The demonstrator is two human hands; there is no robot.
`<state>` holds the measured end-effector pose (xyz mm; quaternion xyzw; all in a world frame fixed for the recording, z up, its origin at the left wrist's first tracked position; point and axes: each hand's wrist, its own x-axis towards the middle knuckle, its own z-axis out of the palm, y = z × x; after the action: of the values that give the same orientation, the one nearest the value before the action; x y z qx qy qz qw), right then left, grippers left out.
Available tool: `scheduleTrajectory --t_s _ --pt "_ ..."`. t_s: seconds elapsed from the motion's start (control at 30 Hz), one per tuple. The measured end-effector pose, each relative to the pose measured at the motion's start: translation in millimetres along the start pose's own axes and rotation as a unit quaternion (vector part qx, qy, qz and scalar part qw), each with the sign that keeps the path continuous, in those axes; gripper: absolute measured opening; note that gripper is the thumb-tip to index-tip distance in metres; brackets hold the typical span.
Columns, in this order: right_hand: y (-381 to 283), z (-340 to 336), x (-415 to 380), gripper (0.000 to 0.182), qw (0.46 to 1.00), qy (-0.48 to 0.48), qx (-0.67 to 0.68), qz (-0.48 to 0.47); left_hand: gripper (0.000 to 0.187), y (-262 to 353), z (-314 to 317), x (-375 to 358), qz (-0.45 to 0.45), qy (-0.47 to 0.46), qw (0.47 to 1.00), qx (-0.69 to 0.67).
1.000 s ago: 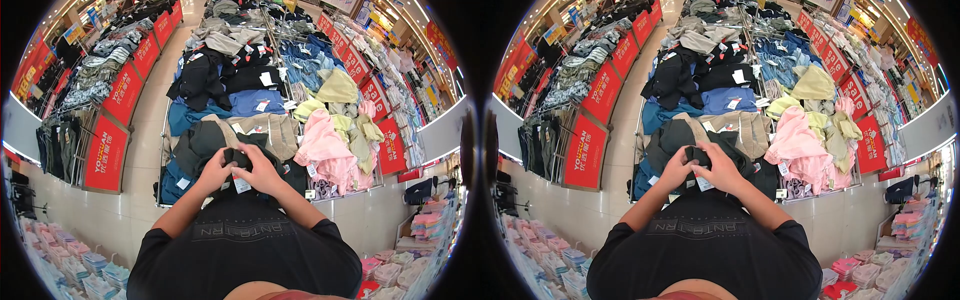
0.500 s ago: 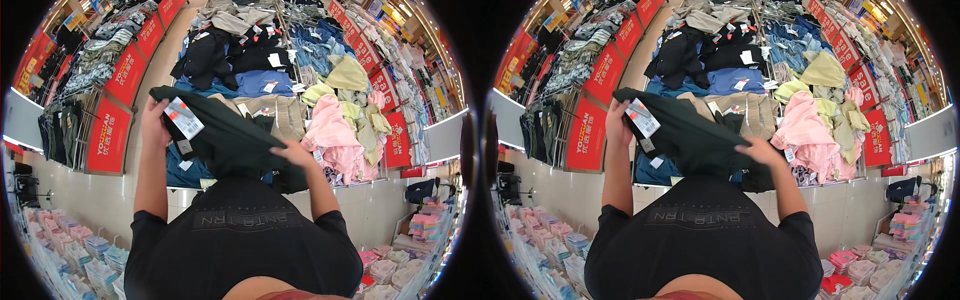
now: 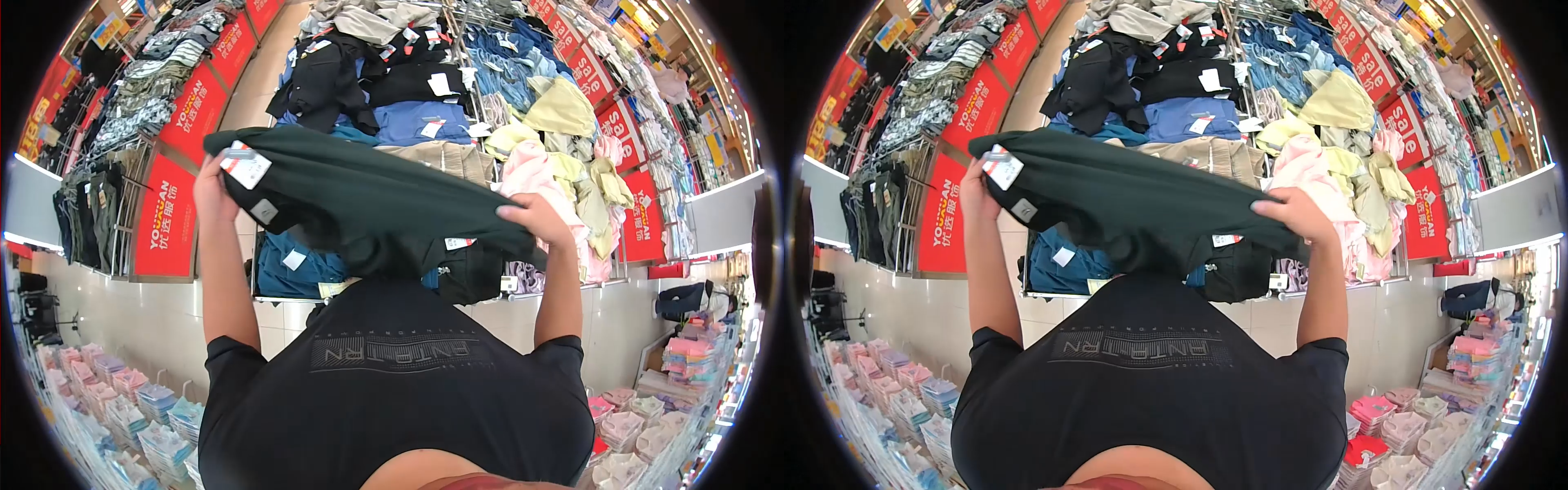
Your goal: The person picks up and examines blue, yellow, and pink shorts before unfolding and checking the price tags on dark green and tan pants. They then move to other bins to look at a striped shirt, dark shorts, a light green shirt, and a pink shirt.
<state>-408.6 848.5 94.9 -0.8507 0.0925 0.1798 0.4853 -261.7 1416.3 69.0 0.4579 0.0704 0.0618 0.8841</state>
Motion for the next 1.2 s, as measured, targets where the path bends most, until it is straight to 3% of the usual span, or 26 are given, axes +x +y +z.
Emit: scheduleTrajectory --t_s 0.07,0.1,0.13,0.2,0.3,0.43,0.6,0.67,0.7,0.8,0.9,0.97,1.0,1.03,1.07,1.13,1.2 --pt "13.0 5.6 7.5 0.035 0.996 -0.074 -0.058 -0.003 0.030 9.7 -19.5 11.4 -0.009 0.052 0.998 -0.045" --pt "13.7 7.3 5.7 0.038 0.995 -0.098 -0.025 0.010 0.030 11.2 -41.0 22.9 -0.001 0.058 0.997 -0.044" --pt "13.9 4.1 5.2 0.038 0.996 -0.083 -0.040 0.016 0.030 18.5 -41.8 22.8 -0.011 0.114 0.992 -0.052" --pt "17.5 -12.6 5.6 0.038 0.996 -0.051 -0.067 0.034 0.031 22.7 -87.2 40.9 -0.029 0.089 0.994 -0.058" --pt "33.7 -39.5 7.8 0.040 0.999 -0.013 0.019 0.031 0.034 17.5 -111.7 43.5 -0.021 0.112 0.994 -0.002" --pt "50.4 -71.7 0.8 0.041 0.997 0.045 0.046 0.042 0.035 13.1 -111.5 38.0 -0.047 0.126 0.991 -0.009" --pt "75.5 -88.4 -2.5 0.040 0.968 0.115 0.221 0.024 0.035 5.6 -127.2 44.3 -0.071 0.147 0.987 0.006" --pt "89.2 -97.5 -3.9 0.039 0.946 0.139 0.292 0.012 0.034 4.7 -130.4 46.3 -0.080 0.116 0.990 -0.003" --pt "99.7 -103.2 -3.1 0.039 0.893 0.158 0.419 -0.047 0.034 6.5 -130.3 45.8 -0.072 0.109 0.991 -0.013" --pt "77.0 -104.7 -17.3 0.040 0.812 0.254 0.502 -0.153 0.036 12.4 -92.7 25.5 -0.055 0.061 0.995 -0.055" --pt "48.7 -94.3 -27.9 0.038 0.734 0.236 0.584 -0.254 0.041 -0.4 -62.6 2.7 -0.050 -0.030 0.994 -0.090" --pt "74.9 -94.3 3.0 0.037 0.761 0.308 0.532 -0.207 0.042 -43.7 -82.6 16.8 -0.103 -0.098 0.984 -0.110" --pt "95.1 -88.5 20.1 0.036 0.771 0.344 0.504 -0.182 0.043 -71.7 -85.1 21.7 -0.137 -0.038 0.990 -0.025" --pt "116.1 -76.3 36.0 0.038 0.823 0.371 0.417 -0.110 0.044 -89.4 -63.4 3.0 -0.189 -0.013 0.982 0.010" --pt "125.3 -66.7 48.6 0.040 0.861 0.391 0.322 -0.038 0.045 -110.9 -55.7 -11.4 -0.275 -0.050 0.959 -0.054" --pt "105.6 -20.8 44.0 0.039 0.915 0.327 0.236 -0.018 0.046 -131.3 -28.5 -47.4 -0.351 -0.033 0.935 0.035" --pt "131.8 17.7 61.6 0.038 0.943 0.306 0.126 -0.025 0.047 -165.2 -43.3 -59.4 -0.378 -0.038 0.925 0.004"
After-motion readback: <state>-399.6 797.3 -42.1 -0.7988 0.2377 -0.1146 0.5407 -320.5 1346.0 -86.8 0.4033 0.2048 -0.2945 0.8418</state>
